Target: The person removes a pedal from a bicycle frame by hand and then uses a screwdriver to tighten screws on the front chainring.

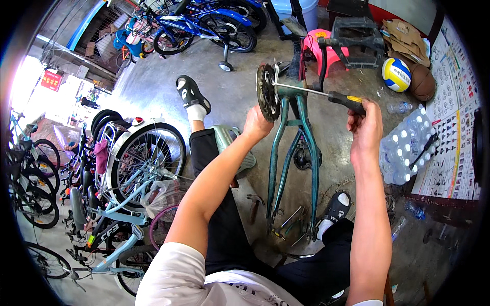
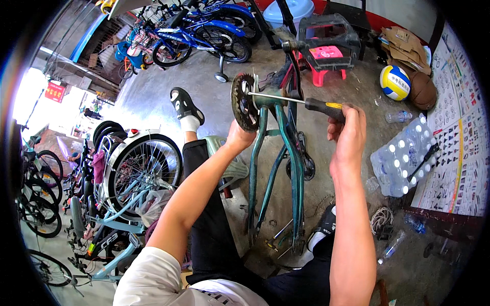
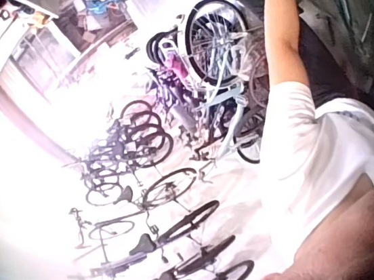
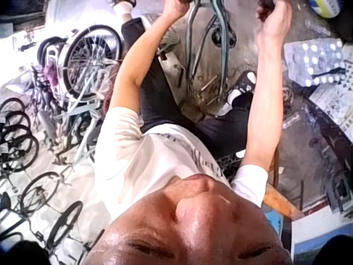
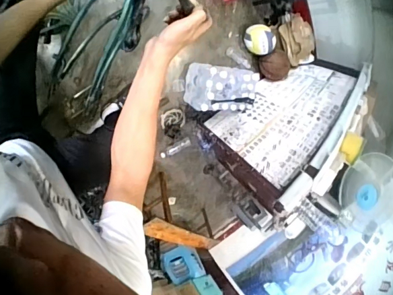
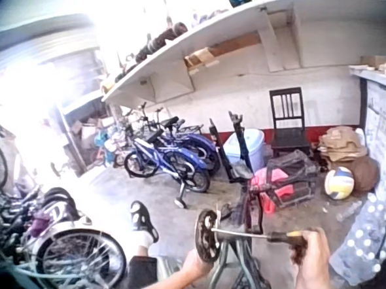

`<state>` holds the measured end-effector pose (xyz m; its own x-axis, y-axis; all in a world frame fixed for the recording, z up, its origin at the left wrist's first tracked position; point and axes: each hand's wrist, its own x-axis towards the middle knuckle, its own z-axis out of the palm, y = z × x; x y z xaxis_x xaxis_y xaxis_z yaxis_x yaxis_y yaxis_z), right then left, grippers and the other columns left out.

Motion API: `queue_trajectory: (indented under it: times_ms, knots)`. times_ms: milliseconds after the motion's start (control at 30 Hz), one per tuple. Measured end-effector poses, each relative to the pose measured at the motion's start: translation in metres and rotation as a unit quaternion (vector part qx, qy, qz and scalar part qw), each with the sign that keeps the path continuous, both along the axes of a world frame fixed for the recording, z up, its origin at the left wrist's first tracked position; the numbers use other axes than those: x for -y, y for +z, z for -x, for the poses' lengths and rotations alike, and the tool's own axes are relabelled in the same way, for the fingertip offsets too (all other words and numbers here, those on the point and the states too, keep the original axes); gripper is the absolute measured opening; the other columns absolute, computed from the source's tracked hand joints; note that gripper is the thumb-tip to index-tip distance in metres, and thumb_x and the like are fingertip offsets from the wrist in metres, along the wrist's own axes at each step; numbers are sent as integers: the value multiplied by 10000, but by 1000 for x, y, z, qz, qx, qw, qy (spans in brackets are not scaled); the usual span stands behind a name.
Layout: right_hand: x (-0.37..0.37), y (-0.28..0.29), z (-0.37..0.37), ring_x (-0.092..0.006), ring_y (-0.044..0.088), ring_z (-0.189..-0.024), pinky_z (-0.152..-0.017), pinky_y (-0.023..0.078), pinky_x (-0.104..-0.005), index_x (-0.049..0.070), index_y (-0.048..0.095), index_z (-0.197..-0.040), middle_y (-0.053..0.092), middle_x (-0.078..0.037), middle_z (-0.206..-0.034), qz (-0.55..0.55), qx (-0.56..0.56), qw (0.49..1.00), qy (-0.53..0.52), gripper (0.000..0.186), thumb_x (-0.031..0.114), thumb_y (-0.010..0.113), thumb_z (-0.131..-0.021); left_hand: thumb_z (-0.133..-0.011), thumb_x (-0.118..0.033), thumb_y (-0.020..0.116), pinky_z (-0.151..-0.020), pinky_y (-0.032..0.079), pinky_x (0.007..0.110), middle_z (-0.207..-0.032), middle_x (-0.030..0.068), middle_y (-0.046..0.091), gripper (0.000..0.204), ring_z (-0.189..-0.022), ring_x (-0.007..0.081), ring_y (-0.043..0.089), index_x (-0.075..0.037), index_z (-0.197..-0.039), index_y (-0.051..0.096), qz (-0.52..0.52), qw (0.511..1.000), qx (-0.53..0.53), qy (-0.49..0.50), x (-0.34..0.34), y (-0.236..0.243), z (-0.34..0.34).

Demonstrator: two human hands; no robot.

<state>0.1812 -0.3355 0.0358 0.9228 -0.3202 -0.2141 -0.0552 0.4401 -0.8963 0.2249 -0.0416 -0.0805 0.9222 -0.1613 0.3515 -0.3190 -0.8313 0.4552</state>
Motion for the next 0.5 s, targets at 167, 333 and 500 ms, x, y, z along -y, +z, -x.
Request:
queue_trajectory:
  times_ms: [167, 333, 500]
  knots:
    - [-4, -2, -7, -103, 546, -667, -578, 428, -268, 46, 562, -1119, 623, -60, -832, 1, -3, 1000, 13, 261, 267, 522, -987, -821, -65, 622, -693, 538, 539, -878, 251, 685, 143, -839, 491, 649, -61, -950, 683, 5, 1000, 6, -2, 0, -5, -3]
    - [-6, -3, -14, -108, 549, -666, -583, 437, -271, 39, 562, -1123, 624, -63, -832, -10, 5, 1000, 25, 257, 253, 516, -988, -837, -115, 626, -710, 534, 545, -875, 255, 683, 131, -850, 494, 647, -52, -938, 682, 16, 998, -29, 51, 6, -5, -1]
    - [-5, -1, -15, -113, 553, -667, -593, 441, -274, 44, 569, -1120, 626, -66, -833, 4, 19, 999, 36, 247, 246, 514, -989, -820, -115, 625, -709, 541, 551, -867, 265, 682, 115, -838, 496, 652, -52, -897, 683, 38, 997, -16, 61, 6, -11, -3]
